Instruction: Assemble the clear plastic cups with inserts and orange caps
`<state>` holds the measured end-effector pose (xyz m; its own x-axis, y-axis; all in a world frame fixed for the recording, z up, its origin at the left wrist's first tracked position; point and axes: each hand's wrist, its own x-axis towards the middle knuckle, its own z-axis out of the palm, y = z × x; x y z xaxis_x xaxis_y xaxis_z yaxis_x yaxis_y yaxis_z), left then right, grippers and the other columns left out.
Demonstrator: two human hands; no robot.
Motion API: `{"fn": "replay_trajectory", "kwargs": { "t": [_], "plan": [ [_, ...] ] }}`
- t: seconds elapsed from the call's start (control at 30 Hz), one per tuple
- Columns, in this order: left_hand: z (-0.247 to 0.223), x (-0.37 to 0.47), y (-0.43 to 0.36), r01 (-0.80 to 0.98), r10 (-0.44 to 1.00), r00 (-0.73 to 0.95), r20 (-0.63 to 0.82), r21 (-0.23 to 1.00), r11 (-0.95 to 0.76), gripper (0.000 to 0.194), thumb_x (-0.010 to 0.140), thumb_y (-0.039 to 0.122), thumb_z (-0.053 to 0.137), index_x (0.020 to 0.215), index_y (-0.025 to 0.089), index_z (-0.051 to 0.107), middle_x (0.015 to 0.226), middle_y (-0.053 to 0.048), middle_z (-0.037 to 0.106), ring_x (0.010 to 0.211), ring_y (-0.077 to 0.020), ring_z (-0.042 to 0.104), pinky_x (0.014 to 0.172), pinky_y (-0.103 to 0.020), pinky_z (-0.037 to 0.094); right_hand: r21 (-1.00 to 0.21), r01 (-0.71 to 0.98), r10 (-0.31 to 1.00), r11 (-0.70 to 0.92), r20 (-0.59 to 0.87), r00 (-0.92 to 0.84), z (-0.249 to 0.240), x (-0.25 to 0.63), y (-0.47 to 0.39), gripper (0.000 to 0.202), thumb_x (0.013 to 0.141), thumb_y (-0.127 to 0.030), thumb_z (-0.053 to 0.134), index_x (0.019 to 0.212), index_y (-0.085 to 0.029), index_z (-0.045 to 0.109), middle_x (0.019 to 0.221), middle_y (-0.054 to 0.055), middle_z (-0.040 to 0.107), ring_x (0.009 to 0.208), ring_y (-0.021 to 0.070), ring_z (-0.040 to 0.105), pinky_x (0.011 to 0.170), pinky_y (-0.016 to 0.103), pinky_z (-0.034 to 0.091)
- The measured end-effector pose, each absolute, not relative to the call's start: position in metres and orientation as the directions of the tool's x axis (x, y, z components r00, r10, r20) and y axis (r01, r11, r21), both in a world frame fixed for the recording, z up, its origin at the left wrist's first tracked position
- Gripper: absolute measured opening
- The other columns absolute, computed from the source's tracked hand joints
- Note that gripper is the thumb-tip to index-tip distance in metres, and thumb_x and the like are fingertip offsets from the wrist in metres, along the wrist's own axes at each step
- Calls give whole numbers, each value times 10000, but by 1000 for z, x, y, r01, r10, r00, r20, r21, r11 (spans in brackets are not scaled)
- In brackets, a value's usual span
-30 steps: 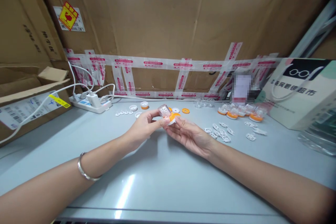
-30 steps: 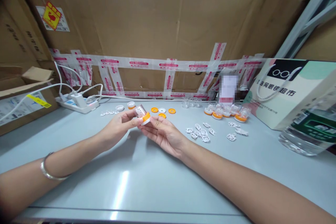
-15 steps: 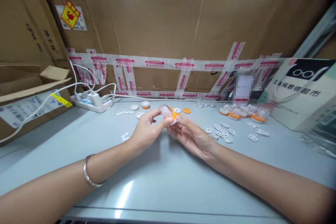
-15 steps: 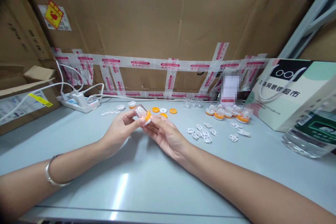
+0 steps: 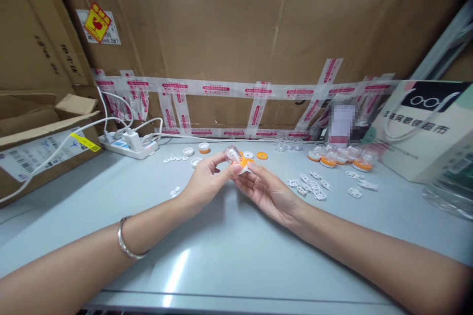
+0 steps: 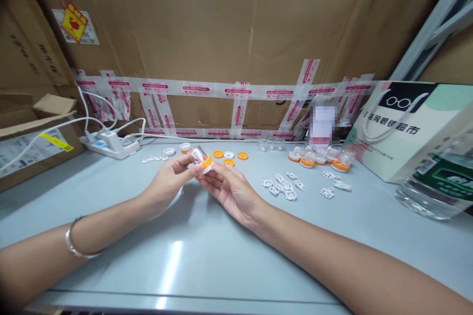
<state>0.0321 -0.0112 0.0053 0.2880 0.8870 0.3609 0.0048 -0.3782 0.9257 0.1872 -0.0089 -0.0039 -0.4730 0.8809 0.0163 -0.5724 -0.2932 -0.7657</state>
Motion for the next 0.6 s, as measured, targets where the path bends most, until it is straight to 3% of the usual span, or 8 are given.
{"fn": "replay_trajectory", "kwargs": {
  "t": [0.27,0.6],
  "plan": [
    [3,29,-7,-156,841,402,361,933,-326,224,837,294,578,1040,214,627,991,-14,647,930,-140,566,840,-239,425,-749,-536,848,-389,-65,-526,-4,188,-9,188,784,-281,620,914,-145,635,778,56,710,725,115,676,752,217,542],
    [2,23,-7,-222,831,444,335,940,-261,189,825,304,594,973,201,650,973,-22,652,926,-141,568,853,-248,418,-857,-453,830,-245,56,-556,-2,188,-15,194,783,-323,633,859,-153,688,822,35,725,771,101,677,790,193,526]
  ]
}}
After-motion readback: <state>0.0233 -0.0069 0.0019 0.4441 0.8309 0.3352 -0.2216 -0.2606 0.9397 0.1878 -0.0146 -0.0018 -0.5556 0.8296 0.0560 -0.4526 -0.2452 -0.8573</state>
